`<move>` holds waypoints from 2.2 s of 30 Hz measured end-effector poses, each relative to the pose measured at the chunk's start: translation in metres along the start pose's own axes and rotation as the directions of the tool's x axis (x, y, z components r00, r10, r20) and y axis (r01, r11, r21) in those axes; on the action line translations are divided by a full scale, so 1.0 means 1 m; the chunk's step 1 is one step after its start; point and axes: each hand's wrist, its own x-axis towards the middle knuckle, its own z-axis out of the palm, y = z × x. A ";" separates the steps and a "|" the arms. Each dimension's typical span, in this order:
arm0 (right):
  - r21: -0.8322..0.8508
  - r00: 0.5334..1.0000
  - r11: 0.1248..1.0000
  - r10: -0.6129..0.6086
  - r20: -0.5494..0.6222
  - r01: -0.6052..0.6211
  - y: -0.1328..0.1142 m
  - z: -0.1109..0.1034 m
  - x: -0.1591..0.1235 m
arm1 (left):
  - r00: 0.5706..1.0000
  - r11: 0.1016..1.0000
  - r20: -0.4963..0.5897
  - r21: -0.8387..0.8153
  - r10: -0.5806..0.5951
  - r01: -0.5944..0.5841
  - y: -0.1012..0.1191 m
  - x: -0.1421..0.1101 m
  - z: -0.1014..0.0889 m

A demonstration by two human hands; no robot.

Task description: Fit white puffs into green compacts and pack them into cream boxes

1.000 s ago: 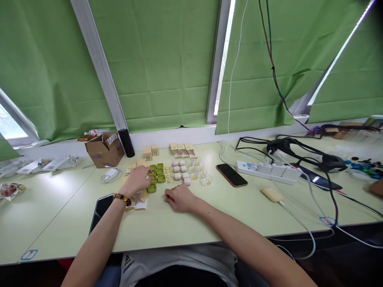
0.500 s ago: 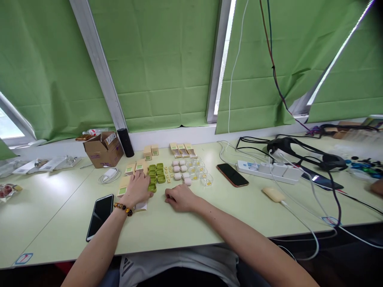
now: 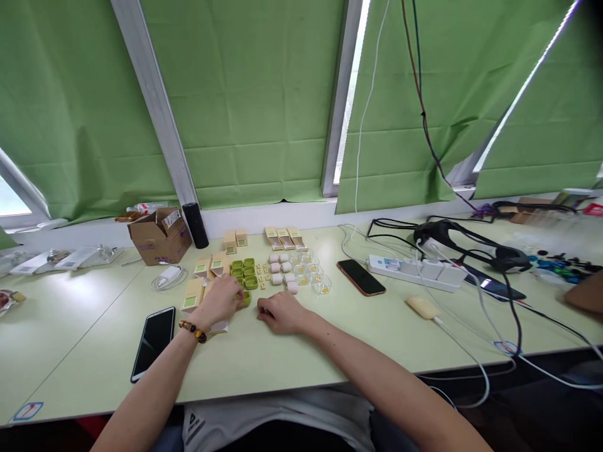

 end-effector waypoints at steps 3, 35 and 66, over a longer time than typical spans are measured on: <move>-0.004 1.000 1.000 -0.006 -0.001 0.006 0.000 -0.001 -0.001 | 0.994 0.919 -0.107 -0.394 -0.019 -0.025 0.002 0.008 -0.003; 0.693 0.787 0.713 0.367 -0.496 0.104 0.020 0.009 0.007 | 0.985 -0.245 -0.081 -0.962 -0.154 -0.118 0.036 0.014 0.045; 0.697 0.753 0.657 0.296 -0.588 0.287 0.012 0.001 0.004 | 0.924 0.210 -0.333 -0.933 -0.189 -0.293 0.040 0.015 0.052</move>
